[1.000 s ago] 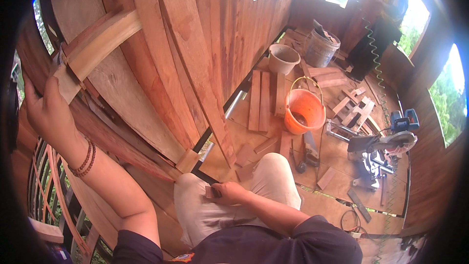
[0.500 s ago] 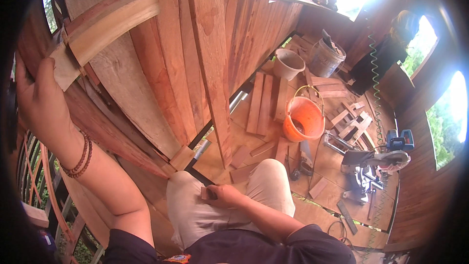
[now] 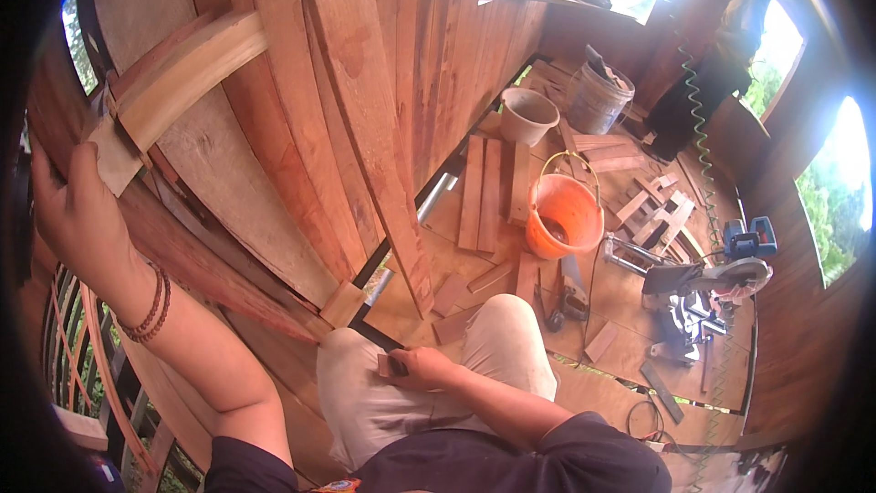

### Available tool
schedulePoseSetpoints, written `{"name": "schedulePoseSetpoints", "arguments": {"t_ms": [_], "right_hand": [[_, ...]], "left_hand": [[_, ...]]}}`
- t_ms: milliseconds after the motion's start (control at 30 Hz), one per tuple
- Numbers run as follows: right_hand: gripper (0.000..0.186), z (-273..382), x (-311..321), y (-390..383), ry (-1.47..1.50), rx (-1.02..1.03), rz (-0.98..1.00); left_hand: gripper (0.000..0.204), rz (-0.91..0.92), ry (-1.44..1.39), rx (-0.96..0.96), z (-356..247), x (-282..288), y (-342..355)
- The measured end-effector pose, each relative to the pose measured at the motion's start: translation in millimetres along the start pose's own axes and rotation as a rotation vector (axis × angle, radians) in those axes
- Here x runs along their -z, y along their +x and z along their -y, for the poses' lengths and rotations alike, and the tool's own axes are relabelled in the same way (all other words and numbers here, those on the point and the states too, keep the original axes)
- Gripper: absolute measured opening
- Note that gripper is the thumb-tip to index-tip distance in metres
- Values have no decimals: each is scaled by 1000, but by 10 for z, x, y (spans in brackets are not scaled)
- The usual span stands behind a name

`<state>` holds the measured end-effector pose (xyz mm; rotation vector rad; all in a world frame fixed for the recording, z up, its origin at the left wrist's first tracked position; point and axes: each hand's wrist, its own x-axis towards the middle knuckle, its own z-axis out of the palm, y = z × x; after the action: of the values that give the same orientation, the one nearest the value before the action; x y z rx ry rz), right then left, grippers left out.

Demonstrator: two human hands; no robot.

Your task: The person installs wooden planks onto a curved wall structure. They position each plank, align it with the existing wall, and secure it using a nail gun. The person also uses a hammer to adjust the fit of the planks.

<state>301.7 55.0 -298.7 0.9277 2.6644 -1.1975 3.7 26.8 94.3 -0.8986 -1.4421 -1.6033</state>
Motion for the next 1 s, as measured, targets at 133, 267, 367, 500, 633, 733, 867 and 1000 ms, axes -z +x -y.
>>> {"name": "schedulePoseSetpoints", "arguments": {"t_ms": [133, 267, 367, 500, 633, 733, 867, 1000], "right_hand": [[55, 49, 31, -4, -1, 29, -9], [52, 72, 56, -24, 14, 27, -13], [52, 35, 47, -24, 2, 22, 4], [53, 45, 26, -19, -4, 37, -7], [50, -39, -85, -42, 24, 40, -15], [49, -77, -84, 34, 12, -7, 65], [60, -121, -124, 49, 44, 56, 29], [61, 38, -5, 18, 6, -2, 1]], "left_hand": [[60, -5, 39, -44, -2, 43, 68], [60, -15, 100, 32, -36, 52, 42], [60, -22, 91, 29, -37, 16, 17], [58, -19, -10, 55, -34, 17, 23], [58, -11, 33, 48, -70, 16, 10], [59, -30, -71, 11, 30, -17, 17], [60, -16, -5, 80, -14, 55, -8], [62, 16, -5, 70, 6, 57, -2]]}}
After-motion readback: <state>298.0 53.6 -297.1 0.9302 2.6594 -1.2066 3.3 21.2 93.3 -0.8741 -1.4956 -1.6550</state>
